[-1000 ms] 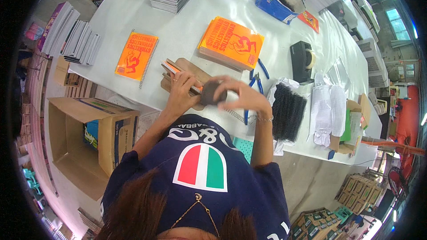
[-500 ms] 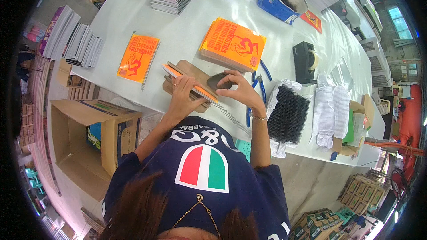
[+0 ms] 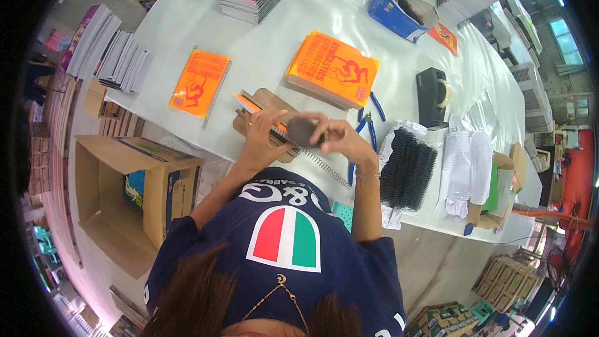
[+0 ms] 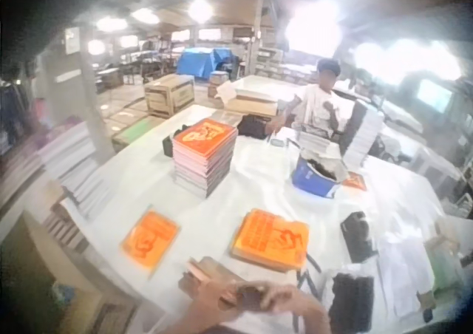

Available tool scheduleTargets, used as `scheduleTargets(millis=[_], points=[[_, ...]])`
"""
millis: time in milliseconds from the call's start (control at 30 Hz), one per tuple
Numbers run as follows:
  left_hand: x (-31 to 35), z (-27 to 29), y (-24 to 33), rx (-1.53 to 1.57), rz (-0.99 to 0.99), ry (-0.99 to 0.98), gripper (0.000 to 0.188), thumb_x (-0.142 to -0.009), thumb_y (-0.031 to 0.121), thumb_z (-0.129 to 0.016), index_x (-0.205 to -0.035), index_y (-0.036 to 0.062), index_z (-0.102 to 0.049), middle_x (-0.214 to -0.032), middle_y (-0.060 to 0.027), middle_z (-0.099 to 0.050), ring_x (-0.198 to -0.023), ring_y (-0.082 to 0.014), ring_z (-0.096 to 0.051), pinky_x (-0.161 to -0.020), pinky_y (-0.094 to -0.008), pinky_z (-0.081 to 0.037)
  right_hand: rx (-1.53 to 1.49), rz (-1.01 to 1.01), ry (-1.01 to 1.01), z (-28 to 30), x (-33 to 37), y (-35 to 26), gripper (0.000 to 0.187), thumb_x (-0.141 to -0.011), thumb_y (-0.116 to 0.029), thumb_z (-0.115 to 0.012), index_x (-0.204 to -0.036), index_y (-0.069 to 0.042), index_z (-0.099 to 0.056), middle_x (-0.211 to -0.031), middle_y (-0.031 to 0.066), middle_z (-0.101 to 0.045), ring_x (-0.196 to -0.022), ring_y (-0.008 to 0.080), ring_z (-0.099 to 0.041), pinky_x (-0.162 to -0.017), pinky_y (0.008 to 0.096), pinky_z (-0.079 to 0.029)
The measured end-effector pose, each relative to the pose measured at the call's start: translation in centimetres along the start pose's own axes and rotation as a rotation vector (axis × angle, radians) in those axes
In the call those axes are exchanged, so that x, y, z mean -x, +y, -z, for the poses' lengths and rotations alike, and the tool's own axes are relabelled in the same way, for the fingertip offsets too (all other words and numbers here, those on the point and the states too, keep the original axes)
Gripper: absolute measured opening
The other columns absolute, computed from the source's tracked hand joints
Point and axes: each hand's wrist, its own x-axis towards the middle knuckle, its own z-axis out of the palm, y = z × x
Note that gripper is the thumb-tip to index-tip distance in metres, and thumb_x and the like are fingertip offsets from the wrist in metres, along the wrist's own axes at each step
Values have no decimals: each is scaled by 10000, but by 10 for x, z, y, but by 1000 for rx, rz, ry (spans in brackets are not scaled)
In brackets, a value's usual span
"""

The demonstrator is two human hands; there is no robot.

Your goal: The person binds books by inserting a plastic comb through pre-punched holes and then uses a blue tool to crimp the ends of the wire/comb.

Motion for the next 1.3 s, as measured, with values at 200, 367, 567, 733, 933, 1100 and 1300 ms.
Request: scheduleTargets(millis=[200,367,567,733,933,1100,1300], points=[[-2,2,4,-3,-65,64,885,-633,258,-850,-1402,152,-424,-1167,-69,-535,-1153,-283,-479,-1100,-597,-190,38,-102,103,-13,-6,-7,341,-678,-286,-871,-877,-57,-715,-1413,156,-477,-1236,220,-489,-1044,340,-363],[0,8,6,-25,-30,54,931,-633,253,-849,-1434,157,-383,-1205,-72,-521,-1168,-282,-480,-1086,-611,-200,250,44,-93,-22,-6,-21,343,-657,-227,-886,-904,-52,-725,-1407,173,-479,-1276,258,-469,-1061,372,-357],[-2,8,1,-49,-9,22,946,-648,317,-849,-1448,159,-368,-1254,-73,-499,-1229,-279,-455,-1117,-621,-148,665,-102,318,6,-32,13,356,-729,-366,-828,-902,-71,-731,-1389,197,-502,-1255,273,-497,-1070,380,-354],[-10,18,-1,-95,-15,126,911,-639,377,-846,-1417,167,-422,-1266,-67,-484,-1271,-274,-426,-1123,-622,-137,27,-6,60,-14,-25,-5,311,-737,-306,-831,-892,-64,-714,-1362,162,-529,-1176,242,-552,-1016,342,-408],[-16,36,-18,-182,40,106,705,-599,300,-876,-1216,163,-564,-1322,-116,-398,-1317,-326,-353,-1126,-610,-142,154,8,-7,-29,-26,-18,356,-713,-306,-849,-926,-54,-716,-1395,153,-497,-1189,185,-525,-966,315,-445],[-21,44,-30,-66,69,129,605,-578,251,-889,-1079,134,-570,-1320,-143,-372,-1302,-353,-349,-1105,-533,-244,364,-54,38,-23,-43,-26,284,-721,-252,-844,-893,-61,-722,-1362,126,-531,-1124,185,-549,-921,330,-452],[-27,46,-42,162,112,162,608,-604,184,-886,-1087,95,-528,-1281,-142,-407,-1257,-324,-397,-1036,-426,-364,-89,150,-13,-14,-50,-4,310,-749,-337,-810,-851,-63,-705,-1252,110,-619,-1053,155,-554,-921,336,-442]])
